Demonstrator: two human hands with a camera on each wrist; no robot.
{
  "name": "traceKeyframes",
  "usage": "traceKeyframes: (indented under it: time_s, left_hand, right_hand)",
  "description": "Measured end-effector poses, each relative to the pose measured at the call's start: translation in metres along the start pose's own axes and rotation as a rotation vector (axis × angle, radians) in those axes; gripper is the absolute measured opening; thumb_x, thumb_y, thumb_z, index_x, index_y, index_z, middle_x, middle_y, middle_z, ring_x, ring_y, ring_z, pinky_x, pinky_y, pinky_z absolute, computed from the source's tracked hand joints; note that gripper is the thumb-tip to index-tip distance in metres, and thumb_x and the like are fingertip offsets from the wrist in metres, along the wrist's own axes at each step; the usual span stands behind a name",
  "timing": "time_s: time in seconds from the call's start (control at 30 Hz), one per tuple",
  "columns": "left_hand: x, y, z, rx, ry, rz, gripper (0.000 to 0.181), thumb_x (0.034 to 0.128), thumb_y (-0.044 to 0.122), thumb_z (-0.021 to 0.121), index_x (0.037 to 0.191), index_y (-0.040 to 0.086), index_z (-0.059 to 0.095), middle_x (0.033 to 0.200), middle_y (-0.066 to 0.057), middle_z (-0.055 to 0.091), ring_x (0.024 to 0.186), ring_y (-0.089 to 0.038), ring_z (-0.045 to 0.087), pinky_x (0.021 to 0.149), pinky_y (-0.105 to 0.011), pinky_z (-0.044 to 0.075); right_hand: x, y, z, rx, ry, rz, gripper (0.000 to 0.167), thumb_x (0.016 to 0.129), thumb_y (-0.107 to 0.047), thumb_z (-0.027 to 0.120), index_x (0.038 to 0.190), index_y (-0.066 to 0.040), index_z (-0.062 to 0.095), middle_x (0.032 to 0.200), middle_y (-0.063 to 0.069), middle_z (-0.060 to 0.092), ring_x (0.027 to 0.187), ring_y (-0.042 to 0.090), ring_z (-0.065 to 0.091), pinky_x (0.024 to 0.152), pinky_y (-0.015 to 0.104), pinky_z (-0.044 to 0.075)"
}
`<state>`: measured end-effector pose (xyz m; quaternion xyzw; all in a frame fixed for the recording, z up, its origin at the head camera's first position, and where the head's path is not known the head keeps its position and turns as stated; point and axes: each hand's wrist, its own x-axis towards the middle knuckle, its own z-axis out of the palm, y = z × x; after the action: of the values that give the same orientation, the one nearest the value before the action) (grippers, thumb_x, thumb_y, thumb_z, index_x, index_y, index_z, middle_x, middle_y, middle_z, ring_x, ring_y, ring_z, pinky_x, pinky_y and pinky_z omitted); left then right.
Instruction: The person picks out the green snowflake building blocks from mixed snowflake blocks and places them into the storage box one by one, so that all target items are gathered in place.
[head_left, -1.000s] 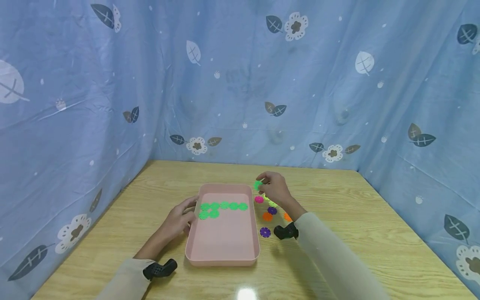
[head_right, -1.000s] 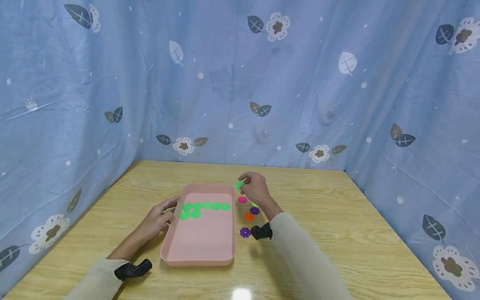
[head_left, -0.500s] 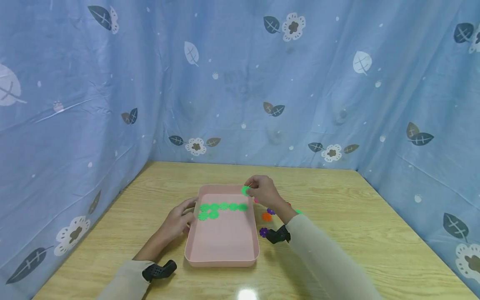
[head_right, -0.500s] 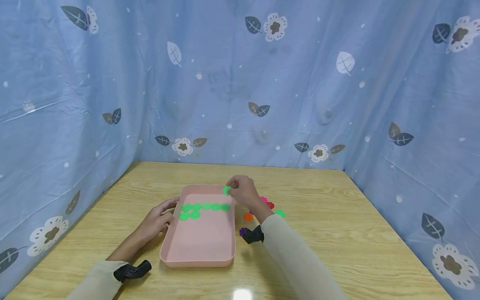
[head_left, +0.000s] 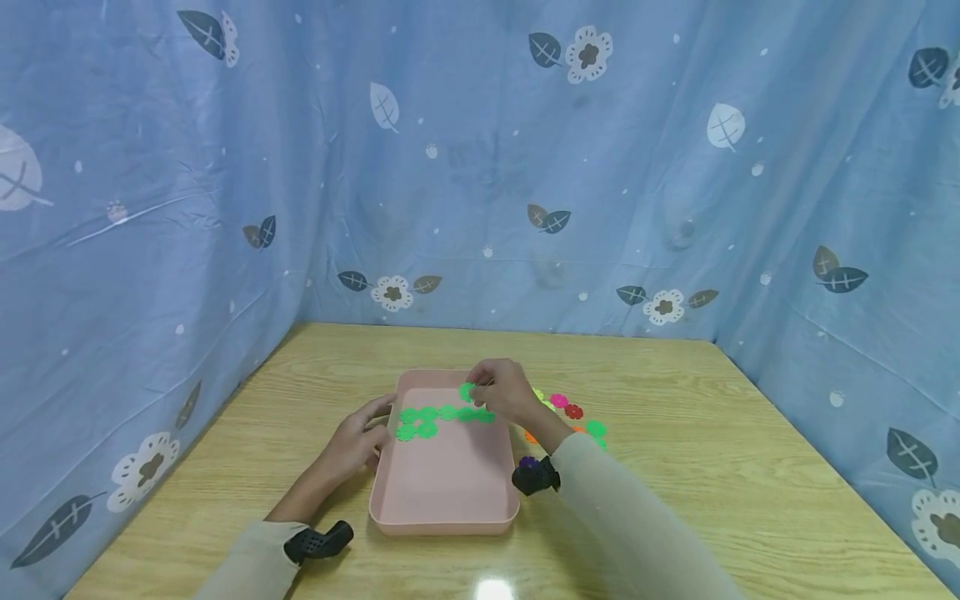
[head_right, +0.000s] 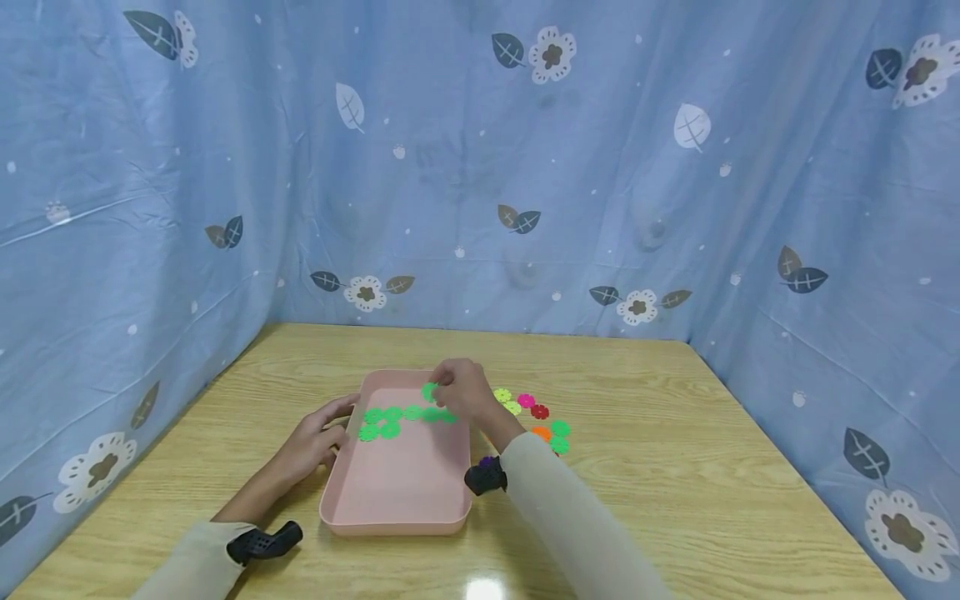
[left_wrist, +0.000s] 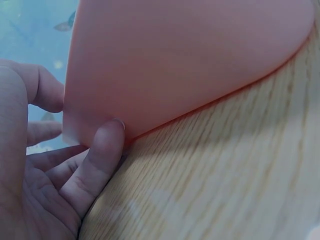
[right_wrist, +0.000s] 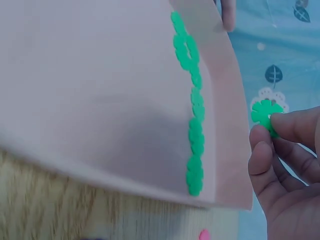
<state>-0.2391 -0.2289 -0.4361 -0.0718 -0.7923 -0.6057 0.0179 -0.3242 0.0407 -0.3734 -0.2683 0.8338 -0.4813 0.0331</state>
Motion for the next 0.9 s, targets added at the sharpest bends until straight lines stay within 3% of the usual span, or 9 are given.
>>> traceKeyframes:
  time_s: [0.07, 0.3, 0.5, 0.67, 0.8, 0.9]
  left_hand:
    - [0.0, 0.0, 0.0, 0.002, 0.0, 0.002, 0.069, 0.0905, 0.004, 0.05, 0.157, 0.006, 0.034, 0.153, -0.027, 0.04, 0.084, -0.028, 0.07, 0.052, -0.04, 0.058]
    - [-0.001, 0.001, 0.0, 0.009, -0.006, -0.003, 0.069, 0.0903, 0.004, 0.051, 0.157, 0.007, 0.033, 0.153, -0.026, 0.04, 0.085, -0.028, 0.07, 0.053, -0.038, 0.058]
    - [-0.001, 0.002, 0.0, 0.005, -0.004, -0.006, 0.07, 0.0898, 0.004, 0.051, 0.157, 0.007, 0.034, 0.153, -0.026, 0.04, 0.079, -0.028, 0.07, 0.052, -0.037, 0.057]
    - [-0.001, 0.002, 0.0, 0.014, -0.003, -0.005, 0.069, 0.0903, 0.004, 0.051, 0.157, 0.008, 0.034, 0.153, -0.025, 0.041, 0.077, -0.028, 0.069, 0.052, -0.037, 0.057]
    - [-0.001, 0.002, 0.0, 0.018, -0.003, -0.004, 0.069, 0.0906, 0.004, 0.051, 0.157, 0.008, 0.035, 0.153, -0.025, 0.041, 0.075, -0.028, 0.069, 0.051, -0.037, 0.056]
    - [-0.001, 0.002, -0.001, 0.012, -0.004, -0.002, 0.07, 0.09, 0.004, 0.051, 0.157, 0.008, 0.034, 0.153, -0.025, 0.041, 0.075, -0.028, 0.069, 0.051, -0.037, 0.056]
  right_hand:
    - [0.001, 0.0, 0.003, 0.002, -0.008, 0.005, 0.011, 0.094, -0.001, 0.065, 0.103, 0.0, 0.07, 0.089, 0.012, 0.07, 0.083, 0.037, 0.071, 0.07, 0.049, 0.06]
    - [0.003, -0.001, 0.014, -0.014, -0.063, 0.032, 0.009, 0.093, 0.001, 0.066, 0.1, 0.003, 0.071, 0.086, 0.019, 0.072, 0.076, 0.037, 0.072, 0.059, 0.035, 0.059]
    - [0.004, -0.003, 0.022, -0.015, -0.127, 0.049, 0.013, 0.09, 0.005, 0.068, 0.102, 0.009, 0.07, 0.078, 0.016, 0.071, 0.07, 0.035, 0.072, 0.06, 0.035, 0.06]
    - [0.006, -0.002, 0.03, -0.043, -0.121, 0.038, 0.008, 0.086, 0.009, 0.071, 0.094, 0.009, 0.072, 0.069, 0.015, 0.071, 0.061, 0.029, 0.072, 0.055, 0.033, 0.06]
    - [0.009, 0.002, 0.036, -0.159, -0.099, 0.02, 0.004, 0.082, 0.007, 0.075, 0.086, 0.005, 0.075, 0.064, 0.008, 0.071, 0.057, 0.021, 0.071, 0.054, 0.027, 0.057]
    - [0.011, 0.004, 0.039, -0.297, -0.086, -0.043, 0.003, 0.08, 0.003, 0.078, 0.081, 0.0, 0.077, 0.062, 0.001, 0.07, 0.056, 0.012, 0.068, 0.061, 0.022, 0.055]
